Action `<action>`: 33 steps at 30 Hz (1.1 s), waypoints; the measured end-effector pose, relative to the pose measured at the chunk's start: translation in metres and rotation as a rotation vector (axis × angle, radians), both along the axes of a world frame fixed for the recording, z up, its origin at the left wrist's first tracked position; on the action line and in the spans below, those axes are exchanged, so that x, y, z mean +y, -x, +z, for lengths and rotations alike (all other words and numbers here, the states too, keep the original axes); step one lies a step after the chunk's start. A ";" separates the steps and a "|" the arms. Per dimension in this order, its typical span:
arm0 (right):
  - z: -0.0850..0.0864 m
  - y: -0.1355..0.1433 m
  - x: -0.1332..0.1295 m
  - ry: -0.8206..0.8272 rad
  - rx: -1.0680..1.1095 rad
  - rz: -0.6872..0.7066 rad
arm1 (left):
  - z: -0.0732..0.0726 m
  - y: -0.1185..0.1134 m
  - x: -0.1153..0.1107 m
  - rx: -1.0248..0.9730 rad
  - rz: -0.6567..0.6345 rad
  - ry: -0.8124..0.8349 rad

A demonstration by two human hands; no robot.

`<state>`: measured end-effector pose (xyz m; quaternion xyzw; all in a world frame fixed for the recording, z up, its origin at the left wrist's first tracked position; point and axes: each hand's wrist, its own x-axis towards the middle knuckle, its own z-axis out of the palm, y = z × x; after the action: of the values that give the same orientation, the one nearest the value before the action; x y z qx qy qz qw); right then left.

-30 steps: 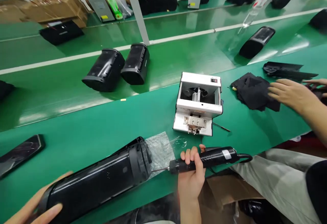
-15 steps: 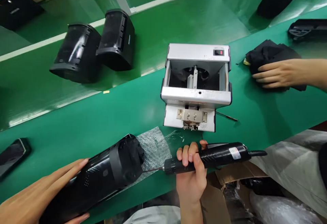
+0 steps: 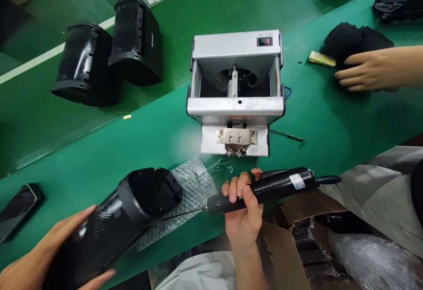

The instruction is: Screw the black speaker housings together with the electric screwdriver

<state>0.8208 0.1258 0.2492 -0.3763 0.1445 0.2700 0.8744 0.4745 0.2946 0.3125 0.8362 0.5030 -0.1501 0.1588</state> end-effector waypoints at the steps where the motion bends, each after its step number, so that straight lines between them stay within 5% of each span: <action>1: -0.001 0.001 0.000 -0.008 -0.001 -0.008 | 0.001 -0.006 0.000 -0.034 -0.021 -0.040; 12: -0.005 0.001 -0.002 -0.053 -0.029 0.026 | 0.006 -0.012 0.009 -0.086 -0.132 -0.043; 21: -0.003 0.002 0.000 -0.078 -0.030 0.018 | 0.023 -0.051 0.059 -0.115 -0.360 0.381; 33: 0.000 0.001 -0.001 -0.094 -0.019 0.018 | 0.031 -0.068 0.057 -0.169 -0.453 0.255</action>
<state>0.8198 0.1253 0.2490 -0.3387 0.1201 0.2807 0.8900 0.5421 0.3512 0.3440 0.9102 0.2651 -0.1738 0.2665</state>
